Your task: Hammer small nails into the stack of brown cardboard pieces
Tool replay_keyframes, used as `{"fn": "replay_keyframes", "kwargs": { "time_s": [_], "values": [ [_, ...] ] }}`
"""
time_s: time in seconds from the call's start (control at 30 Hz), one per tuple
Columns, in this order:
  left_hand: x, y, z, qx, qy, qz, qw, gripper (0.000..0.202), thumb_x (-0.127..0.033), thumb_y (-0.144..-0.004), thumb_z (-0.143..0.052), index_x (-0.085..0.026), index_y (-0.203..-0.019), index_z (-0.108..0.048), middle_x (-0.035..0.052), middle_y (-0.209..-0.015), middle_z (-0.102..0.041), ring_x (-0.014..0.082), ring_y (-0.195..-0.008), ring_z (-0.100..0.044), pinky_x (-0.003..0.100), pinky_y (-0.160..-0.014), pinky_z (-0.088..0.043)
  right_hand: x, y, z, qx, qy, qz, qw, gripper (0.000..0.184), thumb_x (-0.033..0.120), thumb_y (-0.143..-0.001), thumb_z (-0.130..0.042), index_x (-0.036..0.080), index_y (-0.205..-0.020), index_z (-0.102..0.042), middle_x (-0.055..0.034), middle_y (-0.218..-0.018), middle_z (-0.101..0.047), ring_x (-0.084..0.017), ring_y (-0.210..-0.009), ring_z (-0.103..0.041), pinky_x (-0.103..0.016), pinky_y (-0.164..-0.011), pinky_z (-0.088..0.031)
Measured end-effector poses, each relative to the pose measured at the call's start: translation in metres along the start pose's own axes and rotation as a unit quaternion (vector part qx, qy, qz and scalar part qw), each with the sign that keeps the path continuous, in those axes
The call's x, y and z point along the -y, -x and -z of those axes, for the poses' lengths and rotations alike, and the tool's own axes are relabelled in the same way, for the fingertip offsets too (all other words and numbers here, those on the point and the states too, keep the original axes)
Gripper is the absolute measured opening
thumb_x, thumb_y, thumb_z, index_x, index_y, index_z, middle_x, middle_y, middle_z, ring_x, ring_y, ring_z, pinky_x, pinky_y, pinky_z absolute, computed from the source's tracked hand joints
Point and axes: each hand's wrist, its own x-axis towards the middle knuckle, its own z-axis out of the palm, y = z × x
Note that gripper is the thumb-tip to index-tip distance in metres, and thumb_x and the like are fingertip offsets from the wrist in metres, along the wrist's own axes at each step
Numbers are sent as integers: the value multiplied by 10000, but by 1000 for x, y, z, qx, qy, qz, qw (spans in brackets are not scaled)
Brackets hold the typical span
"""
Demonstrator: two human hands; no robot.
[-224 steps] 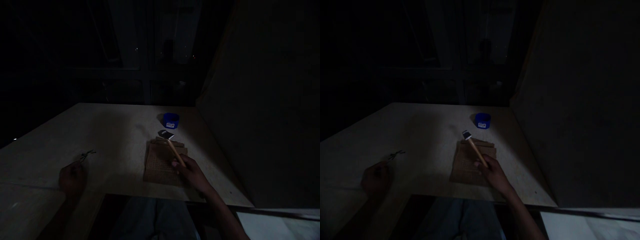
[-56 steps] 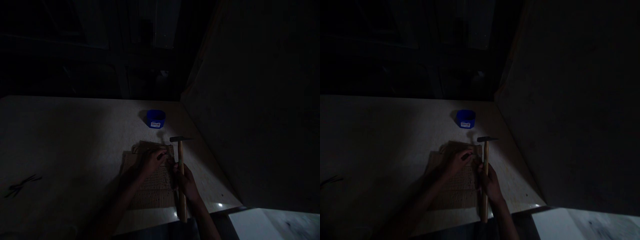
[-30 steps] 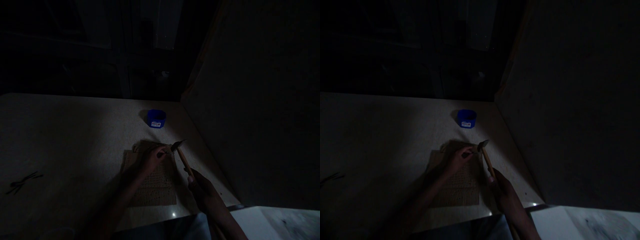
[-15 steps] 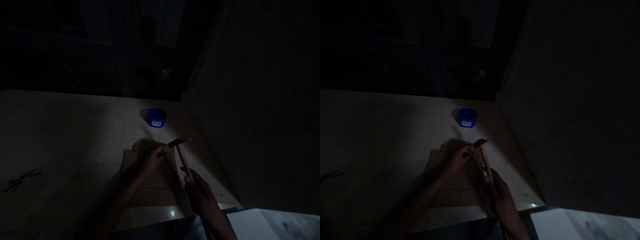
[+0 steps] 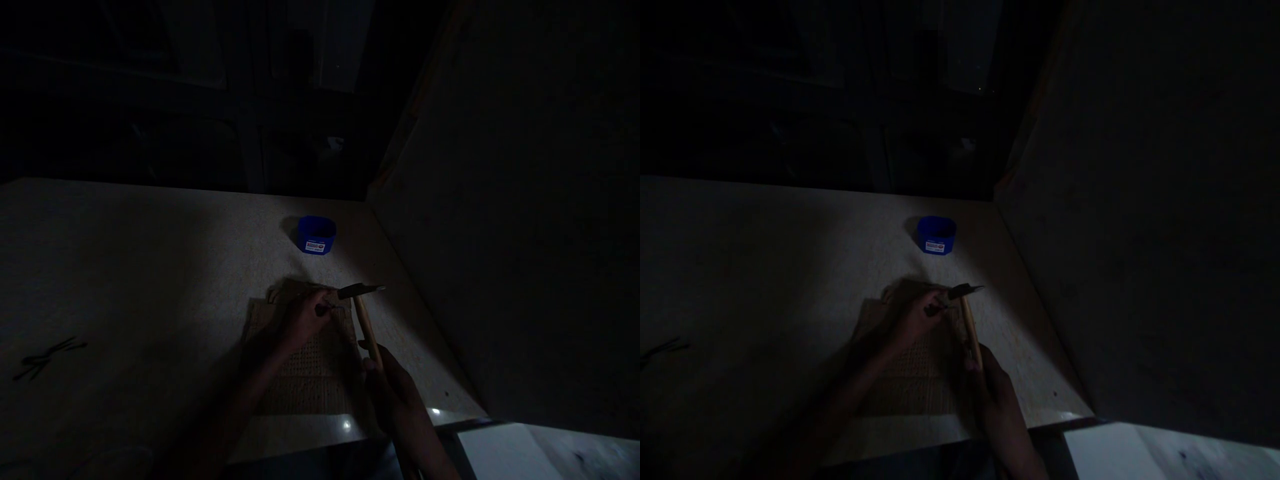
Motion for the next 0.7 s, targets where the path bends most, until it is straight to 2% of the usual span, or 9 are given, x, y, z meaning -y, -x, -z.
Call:
{"fn": "replay_keyframes", "kwargs": {
  "time_s": [0.1, 0.23, 0.4, 0.5, 0.57, 0.7],
  "values": [
    [3, 0, 0, 4, 0, 2, 1000, 371, -101, -762, -704, -238, -1107, -685, 1, -896, -755, 165, -798, -715, 265, -707, -569, 4, 0, 1, 43, 25, -1, 999, 585, 652, -903, -533, 208, -1250, -687, -124, -1010, -757, -317, -1007, -688, -368, -831, -556],
    [4, -1, 0, -8, 4, 13, 1000, 445, -94, -756, -709, -239, -1175, -667, 5, -900, -756, 168, -821, -717, 275, -744, -577, 7, 1, 0, 17, 28, 16, 999, 577, 642, -920, -513, 215, -1279, -661, -122, -1038, -760, -297, -977, -693, -343, -822, -553],
    [-2, -1, 2, 6, 5, 13, 1000, 427, -100, -760, -710, -240, -1161, -667, -25, -834, -738, 145, -756, -703, 250, -697, -567, 8, -3, 1, 41, 41, 8, 998, 563, 644, -925, -501, 196, -1212, -687, -98, -928, -752, -263, -853, -689, -326, -781, -548],
    [-4, -1, 3, -6, -8, 13, 1000, 459, -95, -757, -706, -245, -1188, -657, -32, -811, -731, 148, -755, -698, 262, -721, -565, 7, -2, 3, 3, 56, 8, 998, 552, 628, -942, -483, 200, -1238, -667, -54, -788, -709, -209, -686, -637, -315, -765, -539],
    [-4, -1, 3, -4, -10, 17, 1000, 452, -102, -758, -708, -236, -1187, -657, -23, -820, -734, 153, -758, -700, 266, -720, -565, 6, -2, 3, 3, 58, 5, 998, 568, 632, -943, -473, 196, -1258, -653, -44, -754, -694, -196, -637, -612, -309, -724, -536],
    [-1, -1, 2, 10, -12, 24, 1000, 413, -122, -752, -717, -235, -1146, -668, -14, -860, -743, 159, -777, -709, 260, -706, -566, 7, -5, 3, 55, 40, 7, 998, 540, 634, -907, -539, 194, -1178, -697, -89, -887, -736, -246, -811, -673, -303, -719, -535]
  ]
}}
